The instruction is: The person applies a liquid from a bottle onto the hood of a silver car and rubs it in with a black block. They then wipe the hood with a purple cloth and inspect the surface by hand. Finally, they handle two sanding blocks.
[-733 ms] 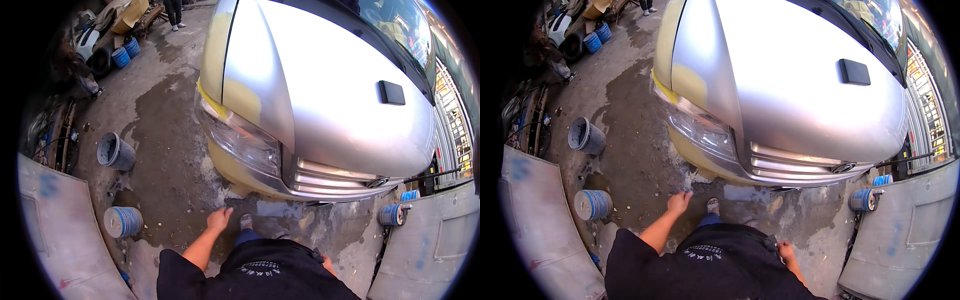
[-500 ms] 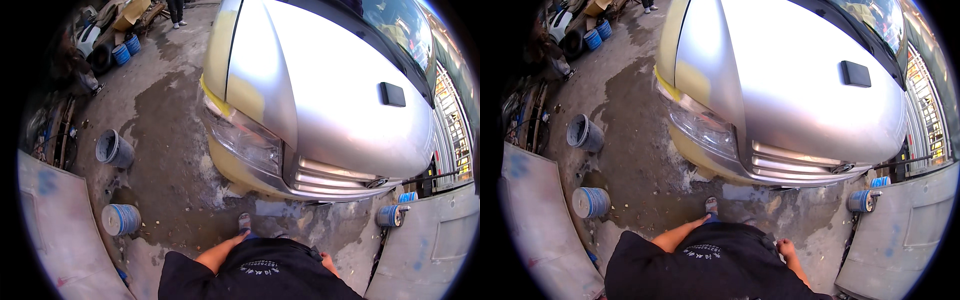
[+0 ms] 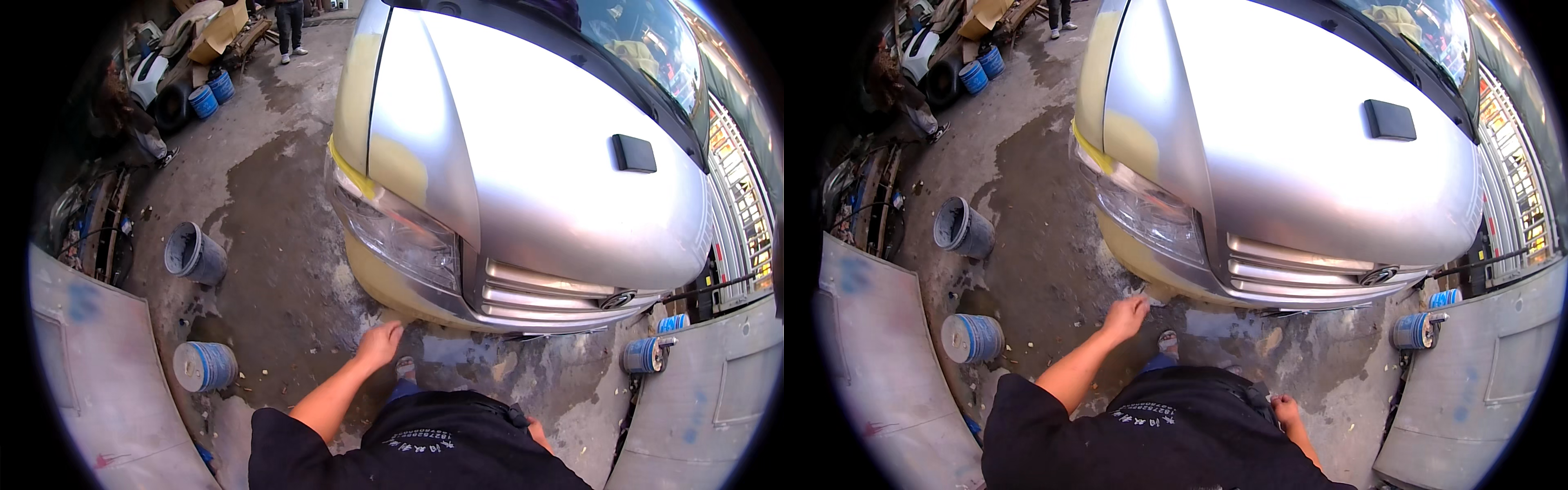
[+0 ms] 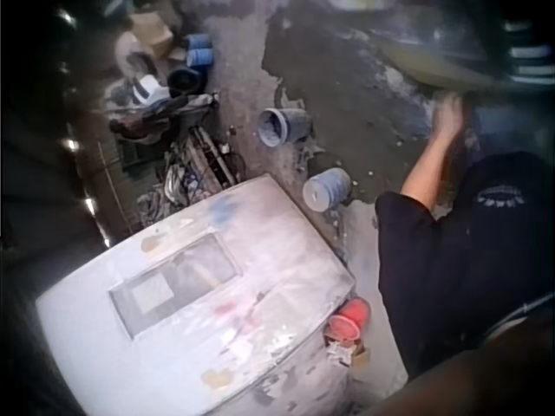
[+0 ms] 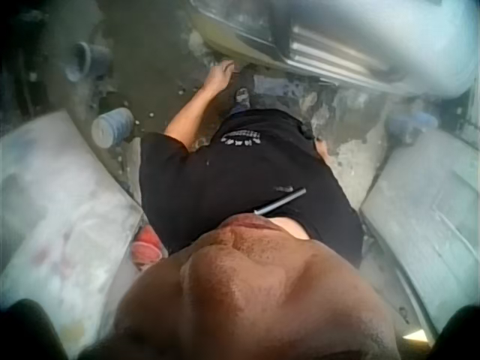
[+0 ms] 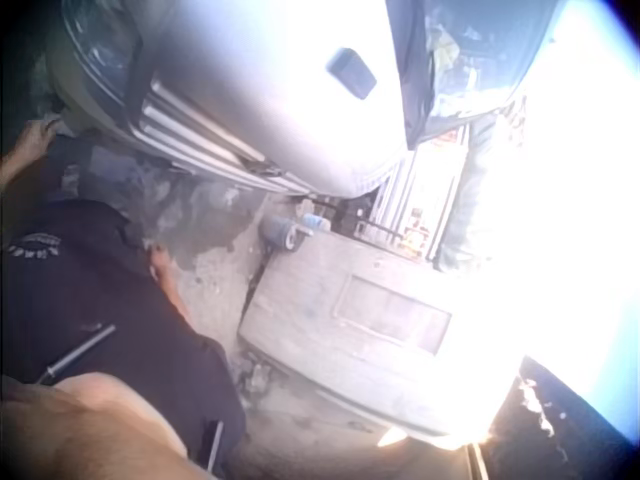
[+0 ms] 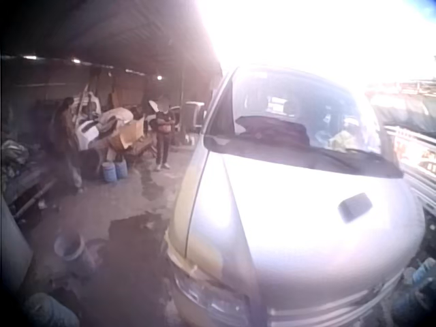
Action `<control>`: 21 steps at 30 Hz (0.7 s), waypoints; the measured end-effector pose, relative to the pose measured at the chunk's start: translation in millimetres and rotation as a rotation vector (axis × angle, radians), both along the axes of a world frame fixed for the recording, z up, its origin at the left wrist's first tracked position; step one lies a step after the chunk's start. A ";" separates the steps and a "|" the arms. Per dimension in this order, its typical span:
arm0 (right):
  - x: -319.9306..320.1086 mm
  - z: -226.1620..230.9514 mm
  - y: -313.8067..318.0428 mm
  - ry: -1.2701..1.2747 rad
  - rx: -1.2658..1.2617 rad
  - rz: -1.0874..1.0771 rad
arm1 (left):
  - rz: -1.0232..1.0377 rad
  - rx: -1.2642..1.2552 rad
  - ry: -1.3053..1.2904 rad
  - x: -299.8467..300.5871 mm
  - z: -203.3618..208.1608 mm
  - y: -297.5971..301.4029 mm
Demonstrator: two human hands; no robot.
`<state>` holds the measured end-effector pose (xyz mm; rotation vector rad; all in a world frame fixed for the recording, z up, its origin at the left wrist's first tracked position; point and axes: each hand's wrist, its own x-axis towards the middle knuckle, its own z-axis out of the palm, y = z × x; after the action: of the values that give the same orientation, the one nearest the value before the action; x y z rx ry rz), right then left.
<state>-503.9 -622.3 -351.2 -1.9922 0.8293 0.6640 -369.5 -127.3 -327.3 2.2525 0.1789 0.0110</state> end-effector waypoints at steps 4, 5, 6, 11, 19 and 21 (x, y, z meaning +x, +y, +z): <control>-1.9 10.4 3.8 0.018 -0.077 0.051 | 0.103 0.180 -0.744 77.6 117.0 30.6; -2.6 9.0 2.0 0.009 -0.085 0.086 | 0.058 0.268 -0.864 90.4 131.2 35.2; -2.4 8.2 0.4 -0.001 -0.094 0.119 | -0.012 0.321 -0.867 99.6 141.0 35.9; 0.3 31.8 18.1 -0.028 -0.075 0.010 | -0.306 0.537 -0.868 128.5 154.8 31.1; -8.3 47.0 23.3 -0.068 -0.157 0.067 | -0.306 0.760 -0.866 159.3 140.7 59.4; -11.0 39.5 19.0 -0.040 -0.205 0.093 | -0.276 0.761 -0.864 160.1 137.6 66.2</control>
<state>-515.0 -603.3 -311.7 -2.2325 0.8115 0.6105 -209.3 -61.1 -189.7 2.7501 -0.7060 1.0312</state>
